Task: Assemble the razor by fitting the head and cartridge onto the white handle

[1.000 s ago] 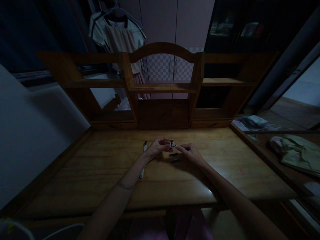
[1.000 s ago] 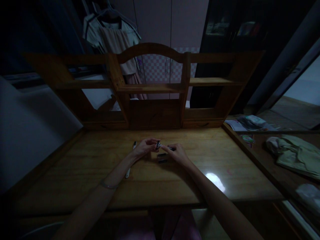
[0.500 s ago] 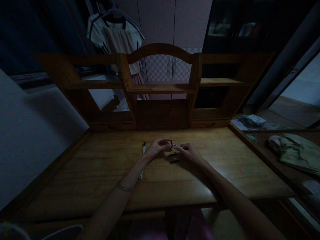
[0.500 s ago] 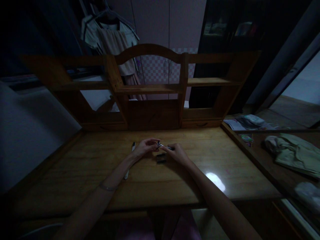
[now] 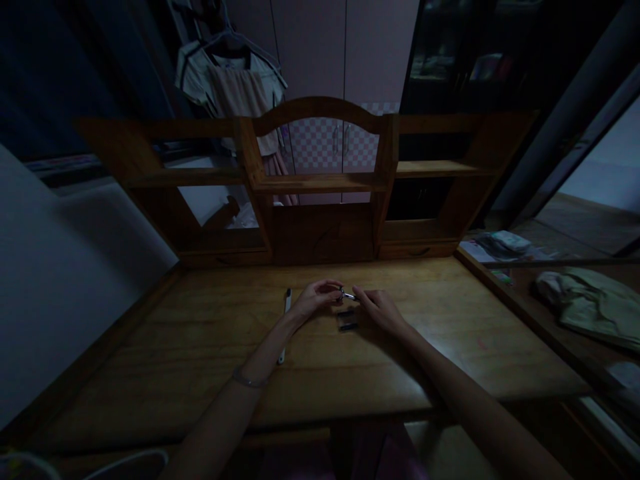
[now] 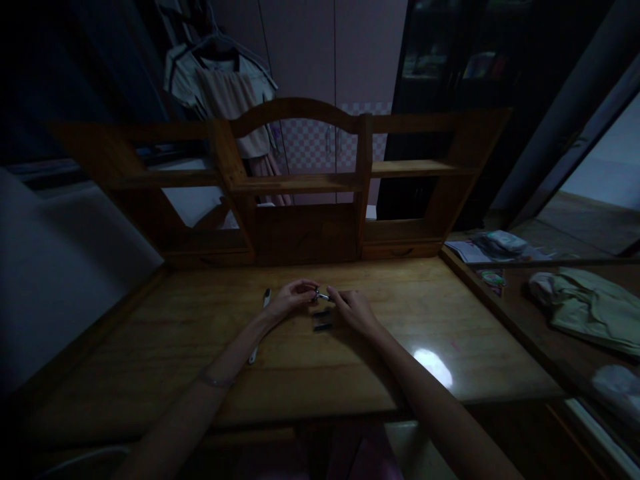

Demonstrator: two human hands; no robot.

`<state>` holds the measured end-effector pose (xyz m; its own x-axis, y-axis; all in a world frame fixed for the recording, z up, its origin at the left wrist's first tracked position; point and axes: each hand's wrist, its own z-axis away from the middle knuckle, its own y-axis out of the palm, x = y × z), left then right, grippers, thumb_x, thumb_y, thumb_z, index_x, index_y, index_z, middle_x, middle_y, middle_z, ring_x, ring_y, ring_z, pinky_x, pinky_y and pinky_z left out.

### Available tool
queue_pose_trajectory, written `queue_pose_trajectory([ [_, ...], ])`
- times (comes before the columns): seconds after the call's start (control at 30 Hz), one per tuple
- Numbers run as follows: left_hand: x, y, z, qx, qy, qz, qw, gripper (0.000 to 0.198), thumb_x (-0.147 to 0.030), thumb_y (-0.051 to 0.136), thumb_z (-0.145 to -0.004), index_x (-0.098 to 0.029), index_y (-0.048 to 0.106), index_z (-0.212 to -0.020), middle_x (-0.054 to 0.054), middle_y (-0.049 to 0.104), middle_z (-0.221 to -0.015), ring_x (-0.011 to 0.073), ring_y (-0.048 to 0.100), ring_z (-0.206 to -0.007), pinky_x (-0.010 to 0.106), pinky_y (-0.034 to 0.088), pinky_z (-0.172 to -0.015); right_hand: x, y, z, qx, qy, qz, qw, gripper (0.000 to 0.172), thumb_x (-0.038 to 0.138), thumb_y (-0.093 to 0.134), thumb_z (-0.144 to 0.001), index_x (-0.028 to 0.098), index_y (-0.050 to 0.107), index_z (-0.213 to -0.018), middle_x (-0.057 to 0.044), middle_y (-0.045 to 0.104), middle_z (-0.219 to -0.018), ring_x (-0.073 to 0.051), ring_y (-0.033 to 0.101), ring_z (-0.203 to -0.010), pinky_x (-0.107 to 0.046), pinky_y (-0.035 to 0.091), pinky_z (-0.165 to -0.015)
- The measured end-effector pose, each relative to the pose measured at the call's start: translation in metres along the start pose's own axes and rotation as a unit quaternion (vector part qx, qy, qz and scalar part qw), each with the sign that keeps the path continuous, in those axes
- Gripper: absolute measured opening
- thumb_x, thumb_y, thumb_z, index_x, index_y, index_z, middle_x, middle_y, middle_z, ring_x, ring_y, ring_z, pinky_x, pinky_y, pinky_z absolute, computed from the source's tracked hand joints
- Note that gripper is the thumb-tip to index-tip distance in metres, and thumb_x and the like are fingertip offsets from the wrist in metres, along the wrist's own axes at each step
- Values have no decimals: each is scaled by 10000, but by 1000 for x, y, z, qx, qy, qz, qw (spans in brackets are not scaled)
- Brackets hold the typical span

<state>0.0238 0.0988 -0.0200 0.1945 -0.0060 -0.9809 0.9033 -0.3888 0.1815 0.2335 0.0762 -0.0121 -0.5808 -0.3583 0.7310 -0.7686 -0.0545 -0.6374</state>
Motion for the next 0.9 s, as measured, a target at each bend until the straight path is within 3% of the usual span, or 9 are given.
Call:
queue_pose_trajectory([
  [0.57,-5,0,4,33,-36,7,999,422,-343,740,-702,-136,637,-1055,92,664,-946,191,648,-808,321,514,-751,-12,3,-6,-29,-8,14,999,608,573,321,-924,132,649,-664,-40,605,-603,-166,554,-587,-233,279,-514],
  [0.9,3,-10,-4,-29,-14,67,997,394,-331,742,-704,-140,644,-1035,94,660,-989,184,658,-799,350,526,-791,-10,-4,-6,-53,-40,7,998,506,551,353,-920,158,616,-739,-20,597,-656,-155,535,-626,-244,330,-574],
])
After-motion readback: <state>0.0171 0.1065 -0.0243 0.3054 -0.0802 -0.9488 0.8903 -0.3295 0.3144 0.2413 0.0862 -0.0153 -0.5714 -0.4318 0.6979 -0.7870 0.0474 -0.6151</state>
